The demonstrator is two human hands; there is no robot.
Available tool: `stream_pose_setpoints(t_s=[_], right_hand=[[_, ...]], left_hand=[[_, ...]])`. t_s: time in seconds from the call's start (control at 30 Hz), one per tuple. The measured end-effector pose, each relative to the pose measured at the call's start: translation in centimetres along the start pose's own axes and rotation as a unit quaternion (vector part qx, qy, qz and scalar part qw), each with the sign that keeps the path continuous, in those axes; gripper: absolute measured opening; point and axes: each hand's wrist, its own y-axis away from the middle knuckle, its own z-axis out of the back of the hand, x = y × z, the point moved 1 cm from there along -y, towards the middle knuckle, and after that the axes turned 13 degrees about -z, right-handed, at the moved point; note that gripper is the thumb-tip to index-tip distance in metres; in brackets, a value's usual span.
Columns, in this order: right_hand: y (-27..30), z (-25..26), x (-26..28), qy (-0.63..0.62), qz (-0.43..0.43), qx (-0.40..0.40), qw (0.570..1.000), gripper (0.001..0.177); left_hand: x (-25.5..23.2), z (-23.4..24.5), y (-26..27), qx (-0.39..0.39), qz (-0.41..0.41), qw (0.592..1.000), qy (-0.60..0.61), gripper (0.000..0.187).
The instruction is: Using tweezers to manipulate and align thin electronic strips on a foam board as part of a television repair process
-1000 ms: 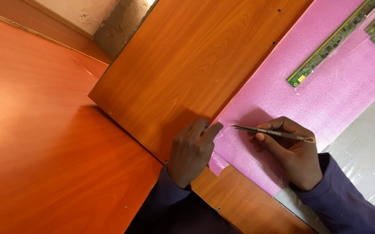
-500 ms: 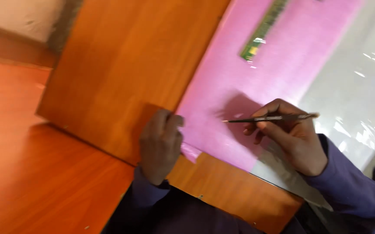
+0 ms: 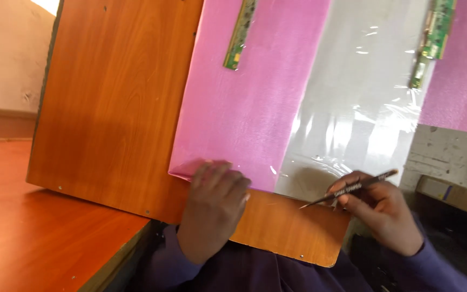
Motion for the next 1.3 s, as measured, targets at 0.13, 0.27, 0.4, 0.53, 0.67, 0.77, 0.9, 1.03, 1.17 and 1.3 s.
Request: stream_pose_setpoints(t_s=[0.13, 0.27, 0.4, 0.53, 0.67, 0.77, 0.9, 1.03, 1.17, 1.3], right_hand=[[1.2, -1.6, -2.9, -0.089, 0.056, -0.01, 0.994, 0.014], [2.1, -3.7, -3.1, -0.177, 0.097, -0.006, 0.979, 0.011], [2.6, -4.1, -3.9, -0.211, 0.104, 0.005, 0.972, 0.011], [3.0, -3.6, -4.4, -0.24, 0.081, -0.01, 0.967, 0.012], [2.8, -3.1, -5.3, -0.263, 0.088, -0.01, 0.961, 0.011], [3.6, -2.1, -5.2, -0.271, 0.094, -0.031, 0.957, 0.012], [4.2, 0.0, -7.0, -0.297, 0.136, -0.107, 0.939, 0.008], [4.5, 1.6, -10.2, -0.325, 0.141, -0.202, 0.913, 0.014], [5.4, 2.6, -10.6, -0.318, 0.118, -0.237, 0.911, 0.01], [5.3, 3.0, -11.0, -0.319, 0.113, -0.249, 0.907, 0.009]], left_hand=[[0.1, -2.4, -1.8, 0.1, -0.116, 0.988, -0.011, 0.036], [1.9, -5.3, -4.9, 0.16, -0.155, 0.973, -0.067, 0.053], [4.4, -6.6, -8.9, 0.159, -0.268, 0.948, -0.06, 0.052], [6.1, -7.3, -12.5, 0.133, -0.336, 0.932, 0.016, 0.026], [6.5, -7.1, -16.2, 0.217, -0.362, 0.906, -0.039, 0.023], [6.1, -7.7, -17.5, 0.272, -0.362, 0.89, -0.055, 0.023], [5.4, -8.1, -18.5, 0.338, -0.307, 0.888, -0.048, 0.024], [5.2, -8.1, -18.6, 0.255, -0.373, 0.889, -0.081, 0.018], [4.4, -7.7, -17.8, 0.23, -0.36, 0.903, -0.033, 0.032], [4.9, -8.1, -16.1, 0.192, -0.341, 0.92, -0.012, 0.056]])
